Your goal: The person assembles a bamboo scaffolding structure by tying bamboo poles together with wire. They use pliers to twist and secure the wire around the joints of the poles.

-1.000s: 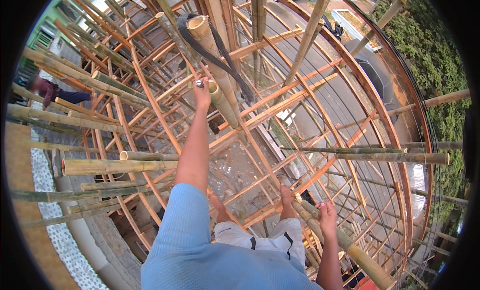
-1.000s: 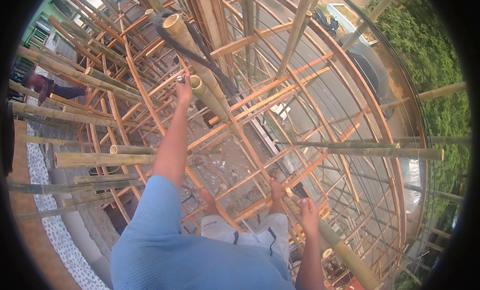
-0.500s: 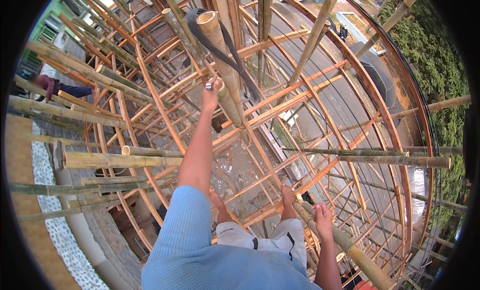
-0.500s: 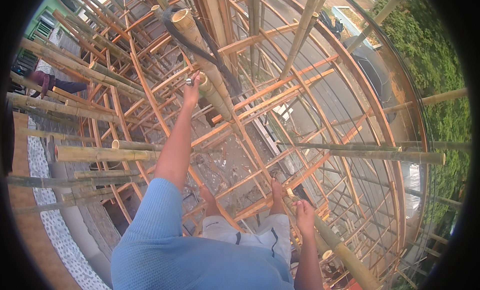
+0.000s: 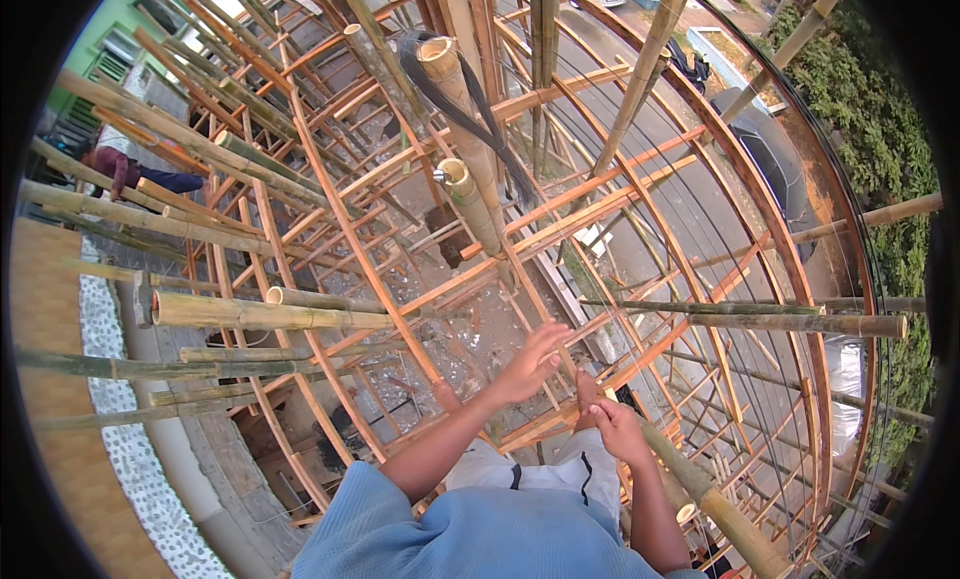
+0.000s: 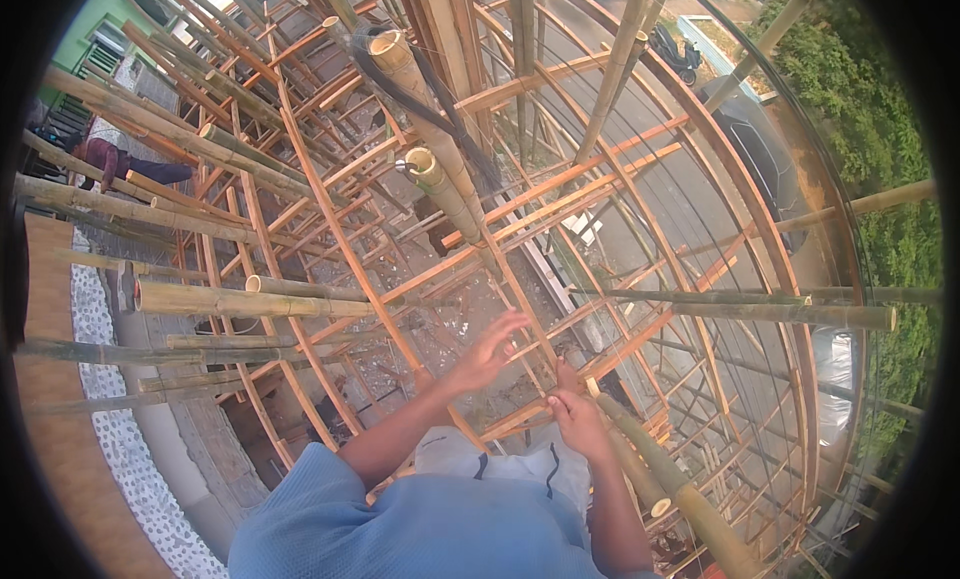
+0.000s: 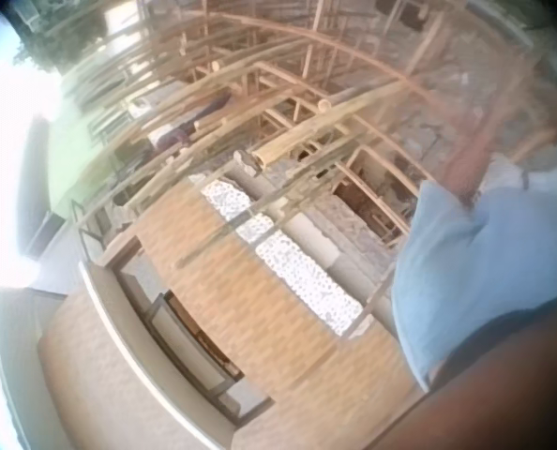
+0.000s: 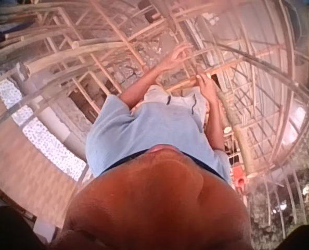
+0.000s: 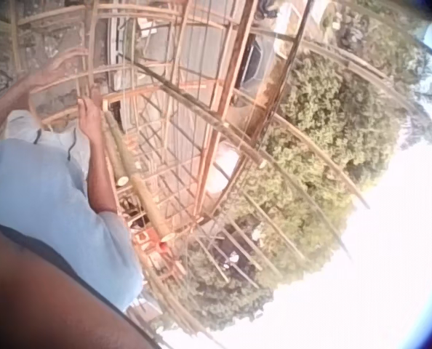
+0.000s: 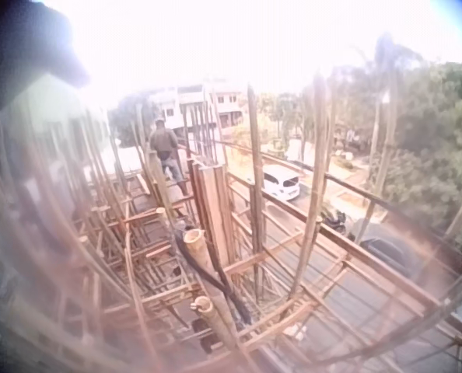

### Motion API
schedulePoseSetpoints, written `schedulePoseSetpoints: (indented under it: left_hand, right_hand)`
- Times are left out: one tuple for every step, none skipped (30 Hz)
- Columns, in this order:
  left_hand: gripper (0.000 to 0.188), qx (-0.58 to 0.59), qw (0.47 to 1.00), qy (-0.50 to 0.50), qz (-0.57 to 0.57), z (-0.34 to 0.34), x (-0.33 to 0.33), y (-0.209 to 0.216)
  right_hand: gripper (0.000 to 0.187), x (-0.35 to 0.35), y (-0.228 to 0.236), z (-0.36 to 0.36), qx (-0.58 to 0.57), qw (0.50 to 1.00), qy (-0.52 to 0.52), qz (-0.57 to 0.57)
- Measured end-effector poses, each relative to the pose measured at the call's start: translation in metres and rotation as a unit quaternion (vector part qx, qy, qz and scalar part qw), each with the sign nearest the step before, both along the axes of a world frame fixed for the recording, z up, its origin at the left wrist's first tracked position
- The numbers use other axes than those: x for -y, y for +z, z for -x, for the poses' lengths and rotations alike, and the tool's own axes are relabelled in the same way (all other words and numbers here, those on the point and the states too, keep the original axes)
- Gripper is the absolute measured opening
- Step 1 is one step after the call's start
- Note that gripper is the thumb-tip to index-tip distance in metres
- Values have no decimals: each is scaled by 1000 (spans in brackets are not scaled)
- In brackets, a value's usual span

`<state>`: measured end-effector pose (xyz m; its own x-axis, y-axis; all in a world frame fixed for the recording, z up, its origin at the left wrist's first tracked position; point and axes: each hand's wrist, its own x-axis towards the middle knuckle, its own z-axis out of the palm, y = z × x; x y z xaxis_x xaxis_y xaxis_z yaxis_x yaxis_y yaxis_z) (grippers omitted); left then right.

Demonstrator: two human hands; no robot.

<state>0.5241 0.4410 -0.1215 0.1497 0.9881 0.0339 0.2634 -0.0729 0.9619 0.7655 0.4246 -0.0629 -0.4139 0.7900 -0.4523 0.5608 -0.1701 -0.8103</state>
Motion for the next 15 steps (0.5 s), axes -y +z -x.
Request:
schedulePoseSetpoints:
  left_hand:
    - [54,-46,994,-100,5,-16,31,8]
    - [53,22,995,-55,75,-30,49,29]
    - [51,90,986,-7,141,-36,59,53]
    - [46,55,989,24,134,-29,64,71]
    - [41,22,990,56,128,-17,69,88]
    - [36,-13,989,88,120,-5,75,104]
    - [31,-85,992,82,52,10,76,113]
    - [27,-158,984,76,-15,31,73,119]
    - [24,-230,967,71,-82,51,71,128]
    - [23,-264,956,76,-108,68,70,141]
    - [22,-299,941,82,-132,85,71,157]
    - [23,-309,933,131,-127,106,71,170]
    - [25,-322,922,181,-119,129,75,184]
    - [28,-290,921,251,-73,154,80,203]
    - [31,-256,912,320,-26,173,88,222]
  right_hand:
    - [20,-1,13,12,-14,999,37,-5]
    - [19,-4,20,21,4,997,54,-52]
    - [18,-7,26,30,23,992,70,-101]
    - [18,-22,64,47,24,990,94,-99]
    - [18,-35,94,61,24,988,118,-96]
    - [18,-40,112,69,13,978,153,-139]
    - [17,-44,132,77,1,979,155,-131]
    - [16,-46,151,86,-12,980,158,-123]
    - [14,-48,164,93,-24,980,162,-116]
    - [16,-50,169,99,-25,957,228,-179]
    - [17,-50,169,104,-4,947,235,-218]
    - [18,-49,166,108,18,935,239,-260]
    - [19,-50,166,112,36,922,243,-300]
    - [22,-61,170,108,114,919,269,-265]
    - [23,-63,174,100,22,946,249,-208]
